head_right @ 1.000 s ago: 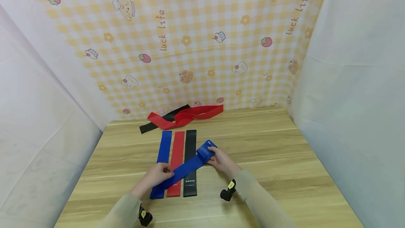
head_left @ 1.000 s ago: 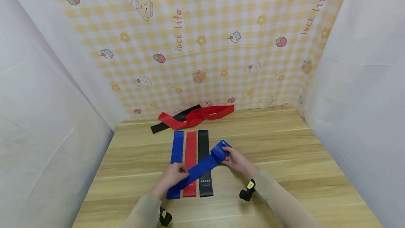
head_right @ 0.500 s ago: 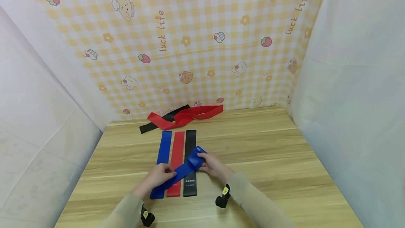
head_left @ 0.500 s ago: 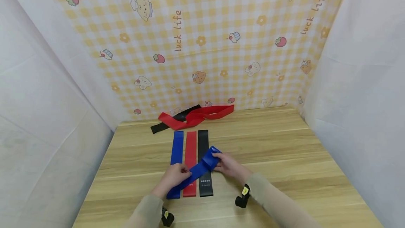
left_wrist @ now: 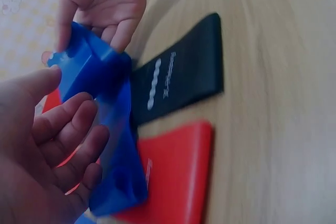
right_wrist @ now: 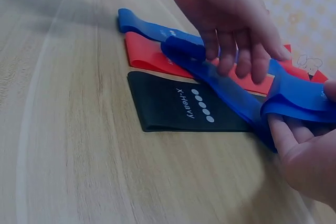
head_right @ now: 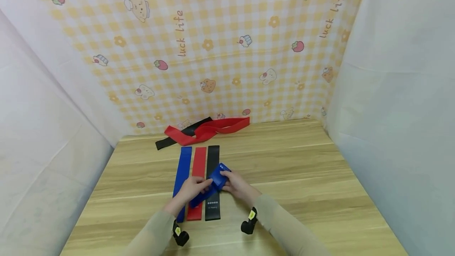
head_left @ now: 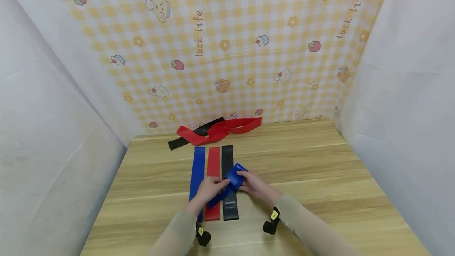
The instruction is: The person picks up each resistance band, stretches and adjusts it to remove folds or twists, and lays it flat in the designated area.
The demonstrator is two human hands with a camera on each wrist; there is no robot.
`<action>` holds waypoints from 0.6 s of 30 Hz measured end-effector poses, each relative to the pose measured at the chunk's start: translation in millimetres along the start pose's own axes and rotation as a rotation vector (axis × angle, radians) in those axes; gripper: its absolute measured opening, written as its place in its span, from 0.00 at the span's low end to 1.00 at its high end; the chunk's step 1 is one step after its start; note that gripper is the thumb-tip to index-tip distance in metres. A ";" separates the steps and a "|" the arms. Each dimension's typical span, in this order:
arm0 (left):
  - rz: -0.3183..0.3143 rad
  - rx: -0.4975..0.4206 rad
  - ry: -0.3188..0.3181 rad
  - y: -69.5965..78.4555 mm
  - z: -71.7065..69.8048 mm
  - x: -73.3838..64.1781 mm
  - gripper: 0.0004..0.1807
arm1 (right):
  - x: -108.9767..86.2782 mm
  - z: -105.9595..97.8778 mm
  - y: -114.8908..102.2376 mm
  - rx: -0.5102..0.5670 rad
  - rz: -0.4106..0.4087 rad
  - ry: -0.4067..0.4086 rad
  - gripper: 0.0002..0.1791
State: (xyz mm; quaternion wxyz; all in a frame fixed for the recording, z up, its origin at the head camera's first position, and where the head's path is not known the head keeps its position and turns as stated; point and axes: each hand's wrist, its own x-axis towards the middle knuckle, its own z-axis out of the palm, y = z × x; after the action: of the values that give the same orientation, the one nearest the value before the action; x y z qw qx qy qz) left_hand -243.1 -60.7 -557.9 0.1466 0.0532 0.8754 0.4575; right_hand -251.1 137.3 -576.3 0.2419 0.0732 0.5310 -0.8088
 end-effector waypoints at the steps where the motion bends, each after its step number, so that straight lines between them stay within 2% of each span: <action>1: -0.010 -0.017 0.005 1.7 2.8 3.0 0.23 | -0.4 -0.8 -0.9 -0.001 -0.009 0.000 0.33; 9: -0.045 -0.083 0.051 13.2 14.2 16.8 0.22 | -4.8 -4.0 -10.0 -0.001 -0.058 -0.008 0.28; 18: -0.008 -0.040 0.014 20.0 5.0 19.6 0.16 | -8.5 -0.5 -15.9 -0.091 -0.081 -0.006 0.28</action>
State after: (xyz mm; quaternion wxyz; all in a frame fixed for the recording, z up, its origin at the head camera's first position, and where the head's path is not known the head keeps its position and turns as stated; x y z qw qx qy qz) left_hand -261.0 -40.8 -548.3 0.1434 0.0437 0.8673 0.4748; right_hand -251.1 145.4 -560.2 0.2137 0.0381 0.5689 -0.7933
